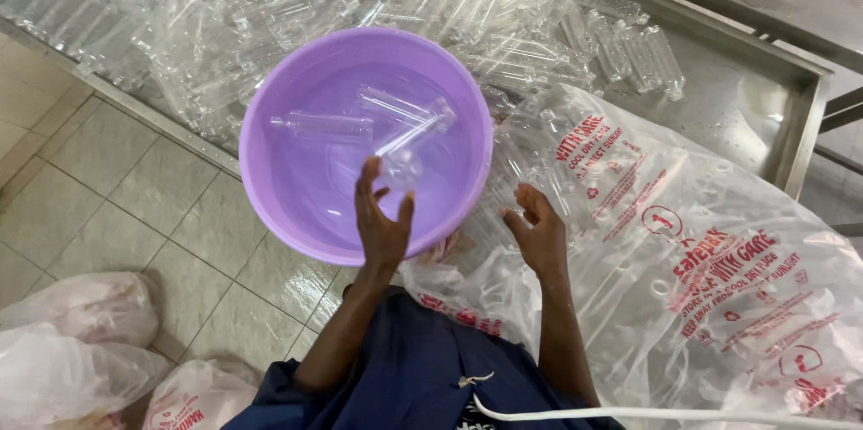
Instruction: The person rinses plastic bottles by submerging them in a basin of water, shaking them, and then placing them into a large plastic bag.
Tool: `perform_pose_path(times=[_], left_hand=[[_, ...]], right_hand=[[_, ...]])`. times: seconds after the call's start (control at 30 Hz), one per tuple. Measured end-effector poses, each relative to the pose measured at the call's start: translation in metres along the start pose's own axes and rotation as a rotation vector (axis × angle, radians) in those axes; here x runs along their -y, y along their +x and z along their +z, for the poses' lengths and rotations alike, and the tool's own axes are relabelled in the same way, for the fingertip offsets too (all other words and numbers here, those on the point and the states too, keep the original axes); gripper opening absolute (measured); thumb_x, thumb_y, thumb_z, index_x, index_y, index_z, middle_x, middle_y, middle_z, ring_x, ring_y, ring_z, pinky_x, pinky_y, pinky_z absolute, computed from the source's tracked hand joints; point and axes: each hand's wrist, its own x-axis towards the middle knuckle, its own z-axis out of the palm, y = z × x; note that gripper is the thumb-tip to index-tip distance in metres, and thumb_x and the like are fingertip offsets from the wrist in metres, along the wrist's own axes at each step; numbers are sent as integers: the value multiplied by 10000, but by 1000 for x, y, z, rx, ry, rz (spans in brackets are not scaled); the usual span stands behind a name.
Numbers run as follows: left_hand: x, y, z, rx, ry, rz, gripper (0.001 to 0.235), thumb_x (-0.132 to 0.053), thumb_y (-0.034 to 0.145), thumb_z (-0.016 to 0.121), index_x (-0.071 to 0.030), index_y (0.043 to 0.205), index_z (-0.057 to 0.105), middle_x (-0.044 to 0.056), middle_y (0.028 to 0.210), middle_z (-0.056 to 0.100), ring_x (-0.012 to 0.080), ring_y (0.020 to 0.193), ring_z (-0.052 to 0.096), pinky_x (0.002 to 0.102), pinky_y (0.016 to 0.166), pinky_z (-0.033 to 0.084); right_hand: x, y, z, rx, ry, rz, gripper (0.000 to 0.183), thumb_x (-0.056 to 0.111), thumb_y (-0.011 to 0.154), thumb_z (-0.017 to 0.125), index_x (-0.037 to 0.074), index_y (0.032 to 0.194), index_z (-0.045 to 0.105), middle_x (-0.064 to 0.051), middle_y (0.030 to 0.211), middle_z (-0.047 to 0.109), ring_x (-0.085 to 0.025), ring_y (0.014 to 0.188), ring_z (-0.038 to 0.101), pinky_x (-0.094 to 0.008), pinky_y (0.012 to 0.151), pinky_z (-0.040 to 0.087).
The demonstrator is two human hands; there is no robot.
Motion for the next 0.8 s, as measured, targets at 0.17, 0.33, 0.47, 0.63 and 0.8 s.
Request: perform_pose_path(times=[0.17,0.33,0.47,0.63,0.8], left_hand=[[3,-3,-14,236,405,107,711,-96,888,813,-69,1558,577,259,1688,378,534,1568,319,604,1260,388],[47,-78,74,652,128,-18,463,-377,1023,710,-195,1448,694,99,1415,696,339,1367,650,457,1152,517],[112,-128,150,960,363,170,680,-312,911,727,-217,1559,546,101,1390,664,311,1284,677,470,1020,577],[124,-131,178,946,786,620,781,-162,893,807,-199,1615,514,236,1683,480,470,1602,375,748,1246,267],[152,-109,198,656,751,992,272,-146,950,771,-66,1205,718,276,1213,658,484,1237,632,789,1166,338]], right_hand=[[-74,-3,-15,61,-325,-36,535,355,986,800,116,1449,680,-218,1295,760,-403,1179,748,-505,1016,616],[-82,-38,-28,466,-618,-58,437,258,1017,674,186,1448,698,-183,1338,763,-407,1131,783,-563,973,632],[-83,-75,-49,649,-541,-8,262,259,1055,610,139,1162,817,-186,1104,837,-446,990,807,-576,856,646],[-158,-77,-46,422,-834,197,306,391,1060,545,263,1089,822,-75,928,841,-352,839,820,-507,758,632],[-94,-75,6,410,-888,145,1001,247,824,902,98,1663,375,-283,1573,448,-551,1366,555,-653,1040,599]])
